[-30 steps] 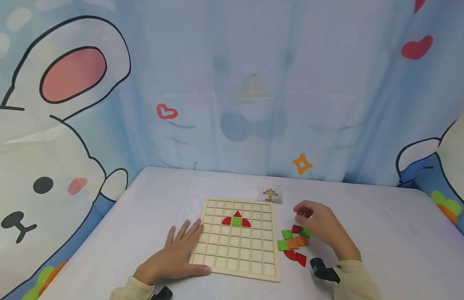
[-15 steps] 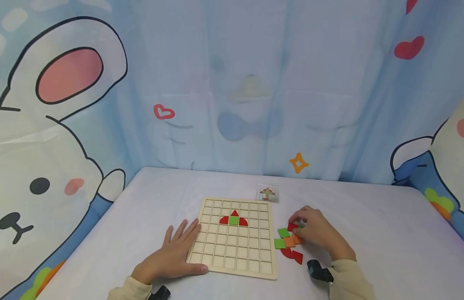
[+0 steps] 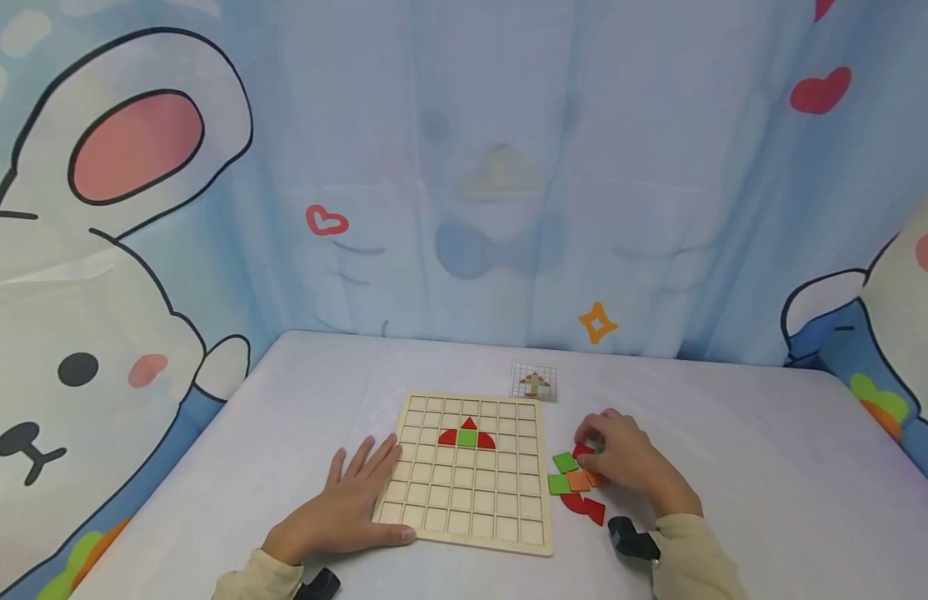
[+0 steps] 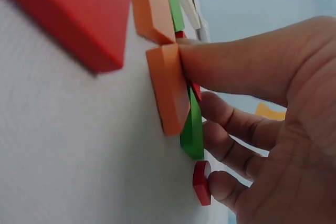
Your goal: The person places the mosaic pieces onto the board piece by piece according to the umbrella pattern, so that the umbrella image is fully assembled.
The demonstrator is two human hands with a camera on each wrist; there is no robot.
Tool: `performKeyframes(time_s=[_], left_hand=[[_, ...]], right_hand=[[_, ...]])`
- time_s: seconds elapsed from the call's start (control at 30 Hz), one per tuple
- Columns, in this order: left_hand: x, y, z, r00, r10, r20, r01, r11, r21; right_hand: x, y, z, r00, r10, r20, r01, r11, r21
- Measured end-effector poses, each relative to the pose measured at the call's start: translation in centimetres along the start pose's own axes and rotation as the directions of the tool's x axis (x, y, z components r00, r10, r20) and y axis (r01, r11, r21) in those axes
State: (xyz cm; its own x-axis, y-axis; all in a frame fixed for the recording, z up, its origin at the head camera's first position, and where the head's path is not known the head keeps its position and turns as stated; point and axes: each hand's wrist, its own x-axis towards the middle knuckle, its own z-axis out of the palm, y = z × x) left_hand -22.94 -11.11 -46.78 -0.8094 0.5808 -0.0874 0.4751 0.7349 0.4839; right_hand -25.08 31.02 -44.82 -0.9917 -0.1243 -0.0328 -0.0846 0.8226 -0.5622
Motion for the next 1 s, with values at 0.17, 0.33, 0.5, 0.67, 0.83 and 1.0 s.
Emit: performKeyframes(time_s=[0.17,0.33,0.5,0.67,0.83,1.0], left_hand=[[0.0,0.0,0.0,1.0,-0.009,0.004,0.009,1.0,0.003],[0.0,0.0,0.0,1.0,-0.005,0.003,0.005,1.0,-0.002],[0.0,0.0,0.0,1.0,0.003,0.001,-0.003,1.0,-0.001],[0.1,0.0,-0.1,1.0,0.005,0.003,-0.005,1.0,0.001],[0.2,-0.2,0.0,1.0,-0.002,0.005,0.002,1.0,0.003],[0.2,-0.3,0.1,1.0,-0.011,0.007,0.011,1.0,-0.009]], right_hand=[[0.0,-0.3,0.1,1.0,0.008,-0.011,-0.007,0.999,0.049],[-0.3,-0.6,0.1,0.997,-0.004,-0.073,0.008,0.998,0.058],[-0.5,-1.0,-0.3,0.992,-0.029,-0.124,0.038,0.997,0.069],[-0.7,-1.6,-0.8,0.994,-0.045,-0.095,0.064,0.976,0.206],[-0.7,-2.3,-1.0,0.996,-0.037,-0.076,0.062,0.933,0.355],[-0.4,-3.1,-0.6,0.988,-0.07,-0.139,0.115,0.93,0.348]])
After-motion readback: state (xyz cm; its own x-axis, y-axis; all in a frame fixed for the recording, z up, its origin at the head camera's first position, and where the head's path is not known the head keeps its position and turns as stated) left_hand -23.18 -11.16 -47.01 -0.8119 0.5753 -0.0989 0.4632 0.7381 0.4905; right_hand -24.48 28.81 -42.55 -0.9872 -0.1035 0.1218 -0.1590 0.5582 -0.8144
